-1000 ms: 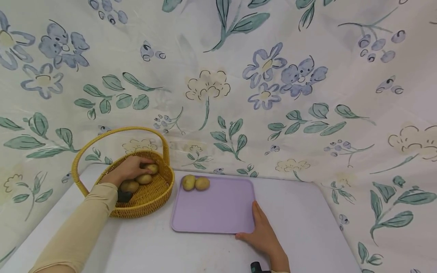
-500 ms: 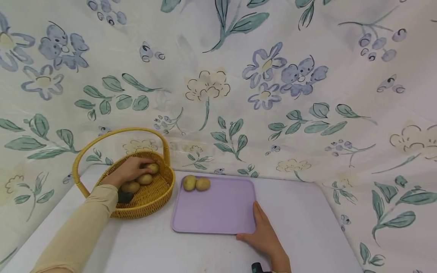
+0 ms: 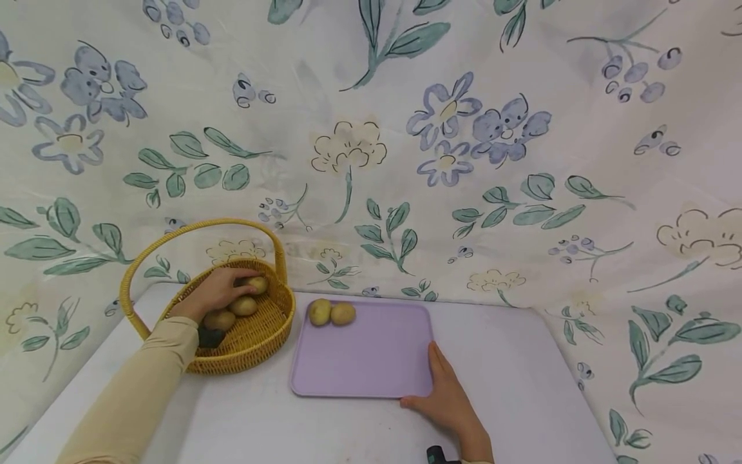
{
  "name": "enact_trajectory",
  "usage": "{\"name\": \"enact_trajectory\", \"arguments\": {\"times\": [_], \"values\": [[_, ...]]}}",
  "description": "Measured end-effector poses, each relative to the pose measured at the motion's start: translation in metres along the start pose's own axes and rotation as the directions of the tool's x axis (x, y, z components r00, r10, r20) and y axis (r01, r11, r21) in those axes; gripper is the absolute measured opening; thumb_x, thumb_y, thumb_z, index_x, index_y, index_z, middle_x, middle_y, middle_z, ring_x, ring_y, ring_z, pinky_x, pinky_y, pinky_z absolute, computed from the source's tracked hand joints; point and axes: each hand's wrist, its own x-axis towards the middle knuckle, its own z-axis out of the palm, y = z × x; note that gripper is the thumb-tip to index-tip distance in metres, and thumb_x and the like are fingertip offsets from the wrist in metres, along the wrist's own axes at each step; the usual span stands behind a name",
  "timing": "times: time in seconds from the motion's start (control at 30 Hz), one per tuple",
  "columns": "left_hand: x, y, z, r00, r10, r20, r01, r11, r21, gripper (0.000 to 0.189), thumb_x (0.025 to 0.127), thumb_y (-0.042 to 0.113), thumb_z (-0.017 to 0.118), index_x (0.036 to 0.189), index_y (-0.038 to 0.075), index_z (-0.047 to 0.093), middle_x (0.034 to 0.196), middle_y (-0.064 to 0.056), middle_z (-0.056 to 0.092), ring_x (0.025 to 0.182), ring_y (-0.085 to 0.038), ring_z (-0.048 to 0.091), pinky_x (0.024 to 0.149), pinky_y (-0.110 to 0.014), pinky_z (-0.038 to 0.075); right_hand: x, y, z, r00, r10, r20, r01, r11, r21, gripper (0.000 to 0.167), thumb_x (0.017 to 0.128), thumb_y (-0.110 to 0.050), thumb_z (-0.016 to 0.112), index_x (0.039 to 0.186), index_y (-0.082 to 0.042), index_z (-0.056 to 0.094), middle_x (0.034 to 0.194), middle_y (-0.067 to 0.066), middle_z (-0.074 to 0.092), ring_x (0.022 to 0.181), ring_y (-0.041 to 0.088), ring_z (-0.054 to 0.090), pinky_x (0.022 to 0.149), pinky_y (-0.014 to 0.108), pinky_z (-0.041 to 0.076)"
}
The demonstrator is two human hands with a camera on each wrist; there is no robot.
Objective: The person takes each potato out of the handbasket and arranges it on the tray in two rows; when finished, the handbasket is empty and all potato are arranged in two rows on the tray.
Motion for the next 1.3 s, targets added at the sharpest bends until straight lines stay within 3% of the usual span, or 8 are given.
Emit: {"name": "enact_trajectory", "arguments": {"times": [0.3,0.53,0.97,1.3], "values": [[0.000,0.003,-0.002,0.999,-0.030,-0.020,0.029,0.999,-0.028,0.043,0.098,0.024,0.070,0.137,0.007,0.065,0.134,-0.024,0.066,0.125,-0.046,0.060,0.107,-0.060,0.048,0.000,-0.001,0.000,0.999,0.030,0.016,-0.030,1.000,0.005,0.139,0.066,-0.061,0.088,0.162,0.003,0.010,0.171,0.021,0.011,0.157,0.043,0.014,0.127,0.056,0.018],[-0.003,0.008,-0.003,0.999,-0.030,-0.037,0.028,0.998,-0.054,0.044,0.099,0.024,0.069,0.137,0.005,0.064,0.136,-0.024,0.065,0.129,-0.046,0.058,0.109,-0.060,0.047,-0.005,-0.004,-0.002,1.000,0.002,-0.012,-0.001,1.000,0.016,0.138,0.065,-0.057,0.090,0.161,0.006,0.013,0.169,0.026,0.013,0.155,0.046,0.016,0.126,0.059,0.019],[-0.017,0.014,-0.013,0.994,-0.068,-0.082,0.060,0.993,-0.104,0.048,0.101,0.029,0.066,0.143,0.006,0.060,0.141,-0.023,0.062,0.130,-0.048,0.055,0.110,-0.062,0.045,0.000,-0.002,0.000,1.000,0.013,0.010,-0.013,1.000,0.005,0.140,0.066,-0.062,0.087,0.162,0.004,0.010,0.170,0.023,0.011,0.157,0.044,0.014,0.127,0.056,0.019],[-0.020,0.025,-0.023,0.990,-0.067,-0.125,0.052,0.991,-0.121,0.050,0.100,0.028,0.066,0.145,0.008,0.058,0.141,-0.022,0.062,0.129,-0.046,0.058,0.108,-0.060,0.048,0.000,0.000,0.001,1.000,0.016,0.026,-0.016,1.000,0.000,0.141,0.066,-0.063,0.087,0.162,0.004,0.008,0.170,0.022,0.008,0.157,0.043,0.012,0.128,0.056,0.018]]}}
